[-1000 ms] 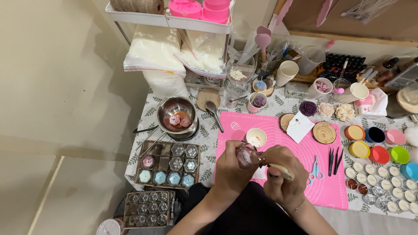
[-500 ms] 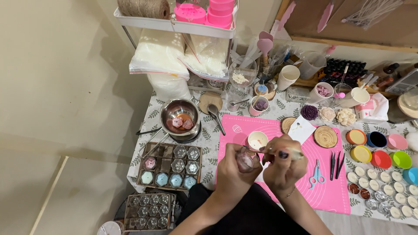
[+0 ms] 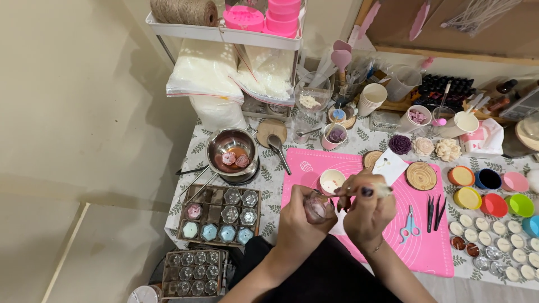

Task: Preparing and assembling decorative wax candles, including tool cleaning and component placement.

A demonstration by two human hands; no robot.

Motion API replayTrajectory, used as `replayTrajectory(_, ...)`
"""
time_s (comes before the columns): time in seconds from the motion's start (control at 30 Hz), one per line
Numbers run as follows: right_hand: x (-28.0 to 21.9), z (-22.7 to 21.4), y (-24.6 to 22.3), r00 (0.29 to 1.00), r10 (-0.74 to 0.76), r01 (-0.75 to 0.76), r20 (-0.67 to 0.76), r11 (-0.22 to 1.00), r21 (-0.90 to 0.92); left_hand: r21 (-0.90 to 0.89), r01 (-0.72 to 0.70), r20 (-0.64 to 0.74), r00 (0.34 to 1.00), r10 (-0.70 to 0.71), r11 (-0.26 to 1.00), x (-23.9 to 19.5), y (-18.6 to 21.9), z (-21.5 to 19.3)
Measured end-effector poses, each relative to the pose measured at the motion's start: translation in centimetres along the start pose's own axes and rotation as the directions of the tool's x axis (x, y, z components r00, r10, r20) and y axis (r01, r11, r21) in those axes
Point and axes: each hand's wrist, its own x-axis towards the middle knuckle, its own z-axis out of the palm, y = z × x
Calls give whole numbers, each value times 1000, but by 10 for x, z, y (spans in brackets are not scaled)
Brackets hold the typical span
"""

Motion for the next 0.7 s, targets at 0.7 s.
replayTrajectory(0.7,65,-37,-87,495,753,23,434,488,-872,332,-191,153,977,147,924,16,-39,-34)
